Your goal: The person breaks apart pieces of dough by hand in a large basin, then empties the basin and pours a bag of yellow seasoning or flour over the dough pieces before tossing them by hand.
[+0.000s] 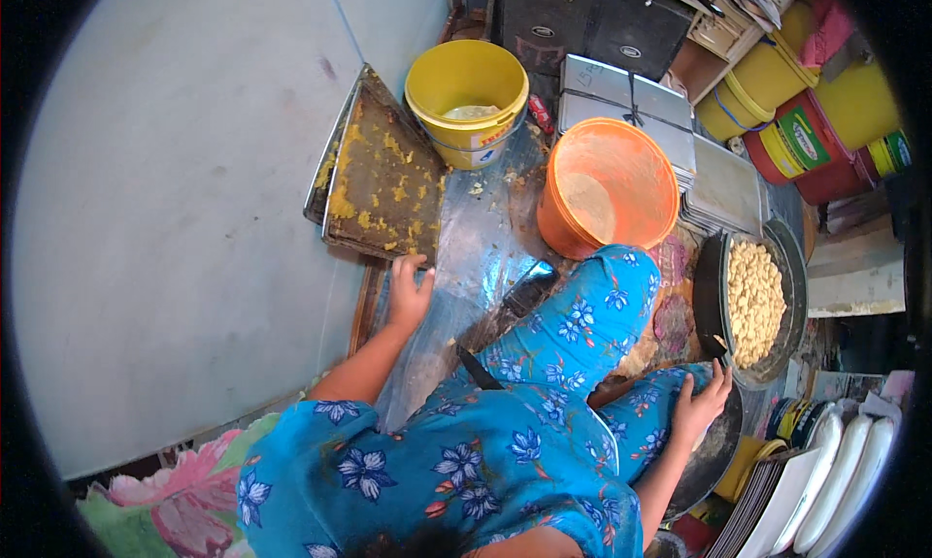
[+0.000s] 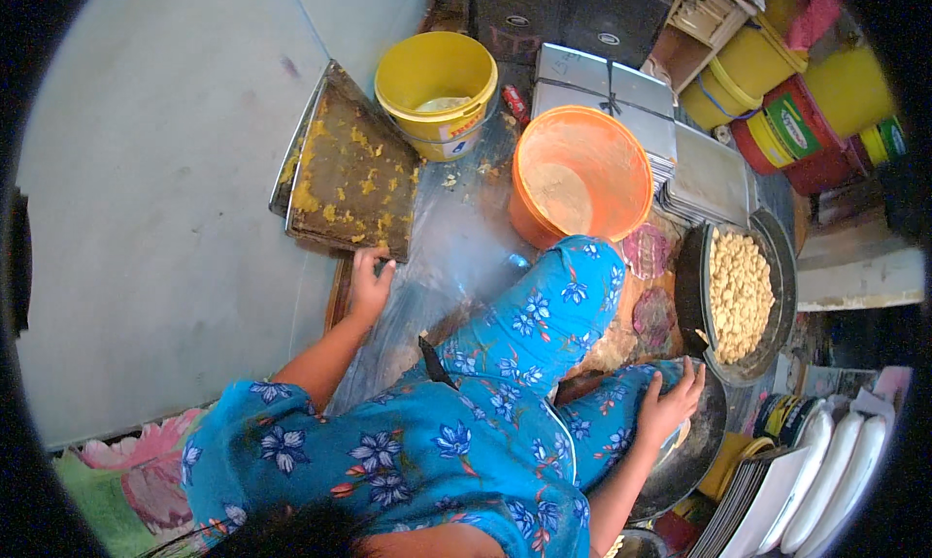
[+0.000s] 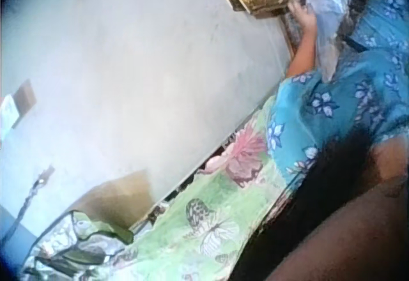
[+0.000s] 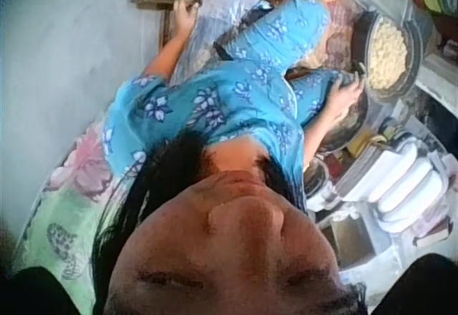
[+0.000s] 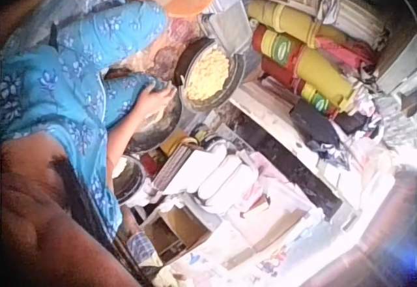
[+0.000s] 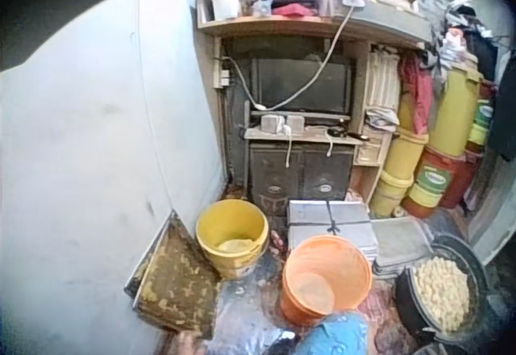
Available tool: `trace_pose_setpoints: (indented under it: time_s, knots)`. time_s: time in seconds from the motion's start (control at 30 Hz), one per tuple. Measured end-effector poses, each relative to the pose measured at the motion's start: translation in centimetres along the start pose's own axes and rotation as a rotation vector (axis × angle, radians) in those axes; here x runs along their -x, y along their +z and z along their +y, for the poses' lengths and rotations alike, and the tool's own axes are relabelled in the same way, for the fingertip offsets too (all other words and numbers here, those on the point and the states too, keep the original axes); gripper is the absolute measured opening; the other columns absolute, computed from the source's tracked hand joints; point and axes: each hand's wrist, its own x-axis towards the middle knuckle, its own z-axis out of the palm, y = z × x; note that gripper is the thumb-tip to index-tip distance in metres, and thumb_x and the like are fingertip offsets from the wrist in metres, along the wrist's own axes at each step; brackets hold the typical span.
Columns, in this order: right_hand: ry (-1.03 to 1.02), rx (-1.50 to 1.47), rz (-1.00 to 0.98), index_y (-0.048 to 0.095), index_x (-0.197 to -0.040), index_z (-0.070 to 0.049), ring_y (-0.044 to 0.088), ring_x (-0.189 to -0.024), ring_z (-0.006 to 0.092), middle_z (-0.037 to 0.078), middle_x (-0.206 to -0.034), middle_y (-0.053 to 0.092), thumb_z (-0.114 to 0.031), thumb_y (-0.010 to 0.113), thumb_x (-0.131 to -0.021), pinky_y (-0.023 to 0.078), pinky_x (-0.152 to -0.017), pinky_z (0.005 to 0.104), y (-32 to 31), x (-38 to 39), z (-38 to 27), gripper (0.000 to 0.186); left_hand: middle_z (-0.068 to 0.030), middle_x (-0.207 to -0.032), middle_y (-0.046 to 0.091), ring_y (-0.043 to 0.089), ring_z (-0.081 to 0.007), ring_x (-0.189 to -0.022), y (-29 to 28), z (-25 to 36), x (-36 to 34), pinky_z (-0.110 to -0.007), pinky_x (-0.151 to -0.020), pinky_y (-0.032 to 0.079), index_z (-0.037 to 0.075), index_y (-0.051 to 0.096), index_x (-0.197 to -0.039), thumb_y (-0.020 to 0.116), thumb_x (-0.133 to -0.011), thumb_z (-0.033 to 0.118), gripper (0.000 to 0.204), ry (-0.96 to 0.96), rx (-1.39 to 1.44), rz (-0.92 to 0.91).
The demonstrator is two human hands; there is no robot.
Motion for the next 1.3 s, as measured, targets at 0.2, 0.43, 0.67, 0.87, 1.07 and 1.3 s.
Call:
trace_pose_setpoints:
  time_s: [0.2,0.43,0.67,0.87,1.07,1.3]
  knots:
    - [-0.106,-0.094,-0.084,0.044,-0.124,-0.011,0.035,-0.123,0.0348,0.016,-0.135,0.036,-0.018,0.063,-0.075,0.026,-0.1,0.046,2.0,-1.9,-1.5,0.054,-0.0156,-0.106,0.05,0.043,-0.0338,-0.104,-7.9,8.7,-5.6,-0.045,-0.093,0.031,0.003,0.054,-0.102,0.06,-0.078,0.019,0.029,0.37,-0.336,0.428]
    - [-0.106,-0.135,-0.101,0.049,-0.119,-0.01,0.036,-0.122,0.0331,0.014,-0.132,0.039,-0.018,0.063,-0.074,0.026,-0.099,0.0467,4.1,-2.1,-0.5,0.048,-0.0152,-0.111,0.05,0.043,-0.0344,-0.108,-11.7,7.8,-13.3,-0.046,-0.094,0.031,0.006,0.055,-0.107,0.06,-0.08,0.026,0.033,0.277,-0.513,0.469]
    - [-0.082,-0.214,-0.055,0.05,-0.116,-0.009,0.039,-0.119,0.034,0.016,-0.127,0.043,-0.016,0.063,-0.074,0.028,-0.098,0.0446,3.9,-1.7,-0.6,0.045,-0.0189,-0.125,0.045,0.042,-0.0362,-0.115,-9.7,6.3,-21.0,-0.05,-0.096,0.031,0.008,0.046,-0.124,0.059,-0.078,0.047,0.061,-0.035,-0.782,0.194]
    - [-0.044,-0.167,-0.044,0.05,-0.117,-0.008,0.041,-0.117,0.0344,0.017,-0.126,0.045,-0.015,0.062,-0.074,0.028,-0.098,0.0434,3.3,-0.9,-1.4,0.045,-0.0193,-0.133,0.035,0.026,-0.0401,-0.127,-5.5,5.6,-22.1,-0.052,-0.101,0.023,0.01,0.044,-0.126,0.06,-0.078,0.046,0.062,0.049,-0.766,0.187]
    - [-0.027,-0.102,-0.066,0.051,-0.117,-0.009,0.041,-0.117,0.0335,0.015,-0.125,0.045,-0.016,0.062,-0.074,0.027,-0.098,0.0448,3.1,-0.4,-1.0,0.045,-0.019,-0.137,0.033,0.024,-0.0392,-0.129,1.1,3.9,-22.9,-0.051,-0.102,0.022,0.011,0.049,-0.123,0.061,-0.077,0.042,0.057,0.188,-0.522,-0.054]
    - [-0.021,-0.083,-0.101,0.051,-0.115,-0.009,0.044,-0.114,0.0325,0.014,-0.12,0.049,-0.017,0.061,-0.074,0.027,-0.098,0.0429,3.5,-0.9,-1.0,0.043,-0.0181,-0.14,0.03,0.022,-0.0361,-0.132,10.1,5.9,-26.0,-0.047,-0.104,0.023,0.009,0.039,-0.131,0.065,-0.074,0.036,0.068,0.194,-0.507,-0.201]
